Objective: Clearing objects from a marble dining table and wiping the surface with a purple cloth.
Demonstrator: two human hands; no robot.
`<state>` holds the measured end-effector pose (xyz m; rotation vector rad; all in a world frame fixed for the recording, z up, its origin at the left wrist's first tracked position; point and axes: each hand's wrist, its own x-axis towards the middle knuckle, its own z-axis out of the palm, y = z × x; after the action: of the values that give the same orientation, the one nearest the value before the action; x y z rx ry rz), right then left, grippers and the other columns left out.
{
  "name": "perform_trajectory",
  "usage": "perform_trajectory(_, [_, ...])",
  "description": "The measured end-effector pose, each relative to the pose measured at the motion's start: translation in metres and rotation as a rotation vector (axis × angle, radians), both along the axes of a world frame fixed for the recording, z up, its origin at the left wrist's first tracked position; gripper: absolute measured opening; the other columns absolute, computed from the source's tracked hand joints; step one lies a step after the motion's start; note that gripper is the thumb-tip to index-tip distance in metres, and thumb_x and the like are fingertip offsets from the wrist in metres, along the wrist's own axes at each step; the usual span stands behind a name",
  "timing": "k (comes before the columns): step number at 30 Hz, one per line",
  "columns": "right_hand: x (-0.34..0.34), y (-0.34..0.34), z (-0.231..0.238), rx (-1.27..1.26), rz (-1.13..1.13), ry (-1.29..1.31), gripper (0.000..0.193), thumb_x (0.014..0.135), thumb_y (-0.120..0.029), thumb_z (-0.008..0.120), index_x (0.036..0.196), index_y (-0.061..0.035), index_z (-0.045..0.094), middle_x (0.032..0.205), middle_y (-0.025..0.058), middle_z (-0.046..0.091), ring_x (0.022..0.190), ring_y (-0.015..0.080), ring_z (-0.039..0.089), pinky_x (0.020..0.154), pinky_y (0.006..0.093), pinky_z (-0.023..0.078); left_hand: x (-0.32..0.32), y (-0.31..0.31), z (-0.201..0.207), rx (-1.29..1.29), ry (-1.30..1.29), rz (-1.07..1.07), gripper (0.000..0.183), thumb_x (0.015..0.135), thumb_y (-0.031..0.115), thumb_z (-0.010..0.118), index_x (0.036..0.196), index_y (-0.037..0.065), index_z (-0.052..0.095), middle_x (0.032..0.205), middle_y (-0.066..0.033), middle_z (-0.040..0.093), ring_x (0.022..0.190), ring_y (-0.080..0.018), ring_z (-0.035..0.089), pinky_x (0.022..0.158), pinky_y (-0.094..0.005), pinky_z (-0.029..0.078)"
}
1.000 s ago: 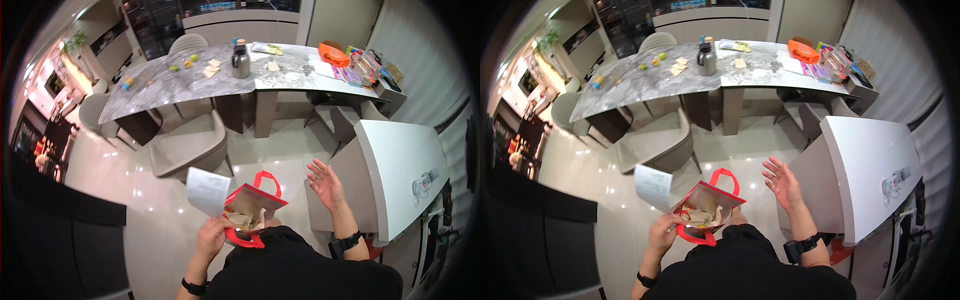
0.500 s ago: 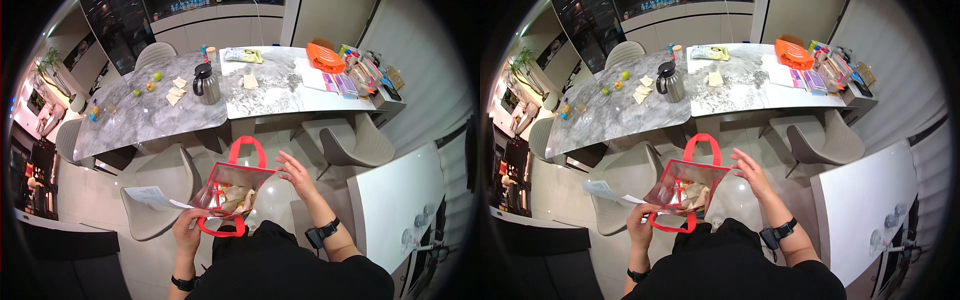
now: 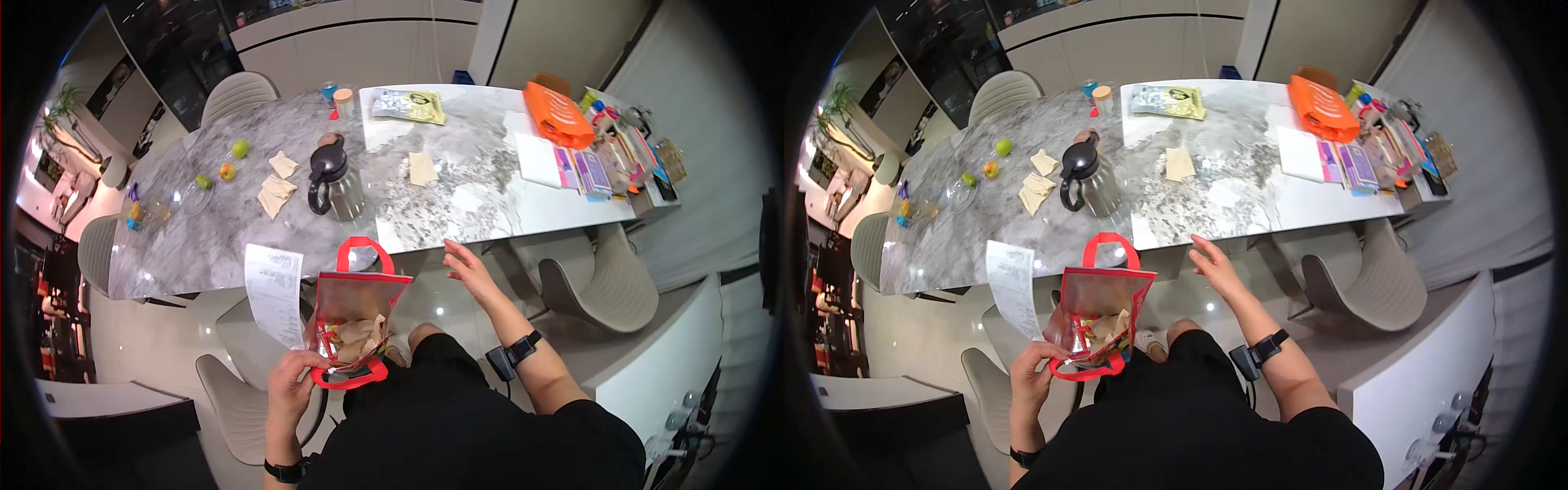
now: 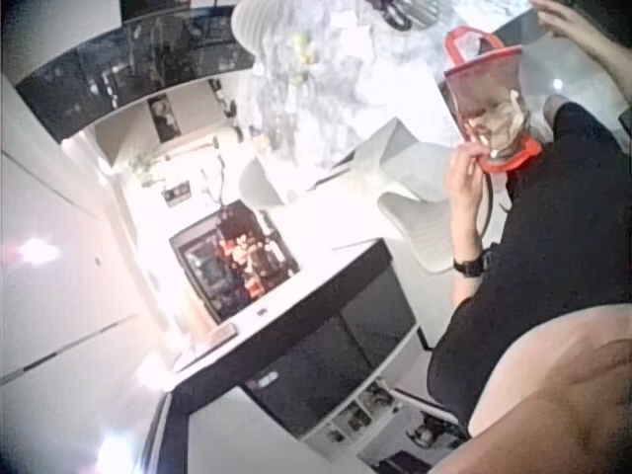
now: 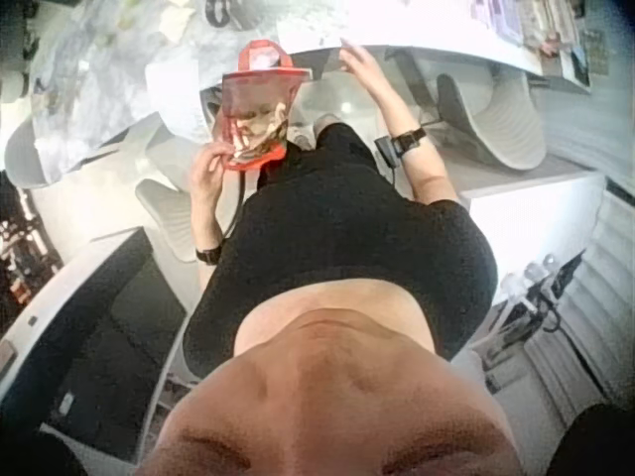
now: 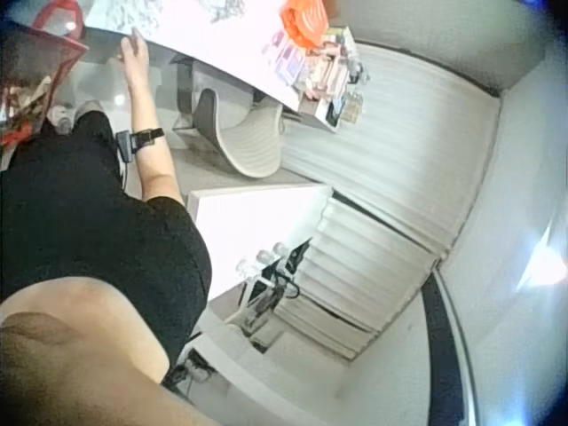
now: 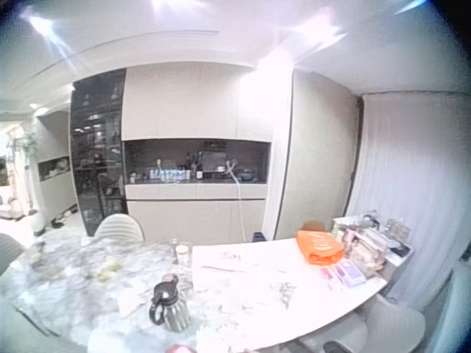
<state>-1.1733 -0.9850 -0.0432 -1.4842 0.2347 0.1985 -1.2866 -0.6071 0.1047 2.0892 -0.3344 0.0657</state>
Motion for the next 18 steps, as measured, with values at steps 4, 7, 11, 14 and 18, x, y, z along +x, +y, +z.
perform_trajectory(4, [0.087,-0.004,-0.032,-0.171,0.093,0.086,0.057,0.090,-0.029,0.065,0.141,-0.0126,0.045,0.143,0.0117,0.042,0.099,0.0143,0.059,0.075,0.0281,0.052,0.022,0.004,0.001,0.101,0.010,0.100,0.019,0.069,-0.010,0.067,0.084,0.003,0.065,0.086,-0.0068,0.068,0.084,-0.0239,0.064,0.076,-0.0327,0.050])
perform_trajectory(7, [0.168,-0.006,-0.057,-0.274,0.196,0.065,0.064,0.087,-0.030,0.068,0.142,-0.0103,0.042,0.139,0.0166,0.044,0.103,0.0191,0.059,0.075,0.0303,0.053,0.019,-0.008,0.004,0.127,0.050,0.290,0.019,0.069,-0.010,0.067,0.084,0.003,0.065,0.085,-0.0077,0.067,0.083,-0.0243,0.064,0.076,-0.0329,0.050])
perform_trajectory(11, [0.299,-0.074,-0.177,-0.735,0.251,-0.246,0.070,0.083,-0.029,0.072,0.143,-0.0143,0.040,0.140,0.0211,0.040,0.121,0.0291,0.048,0.088,0.0379,0.049,0.022,-0.045,0.018,0.136,0.078,0.591,0.017,0.071,-0.011,0.065,0.083,0.001,0.064,0.083,-0.0100,0.066,0.082,-0.0230,0.063,0.075,-0.0318,0.049])
perform_trajectory(14, [0.342,-0.054,-0.170,-0.946,0.256,-0.419,0.071,0.080,-0.025,0.073,0.143,-0.0151,0.041,0.137,0.0231,0.042,0.122,0.0343,0.044,0.094,0.0435,0.044,0.007,-0.069,0.024,0.156,0.048,0.814,0.014,0.072,-0.011,0.063,0.082,-0.001,0.062,0.083,-0.0115,0.066,0.081,-0.0222,0.063,0.076,-0.0316,0.049])
perform_trajectory(18, [0.342,-0.036,-0.171,-1.219,0.452,-0.777,0.064,0.076,-0.018,0.072,0.135,-0.0160,0.049,0.132,0.0214,0.046,0.121,0.0394,0.043,0.097,0.0467,0.039,0.007,-0.108,0.037,0.121,0.071,1.100,0.013,0.073,-0.010,0.063,0.082,0.000,0.060,0.084,-0.0116,0.066,0.080,-0.0221,0.063,0.076,-0.0307,0.049])
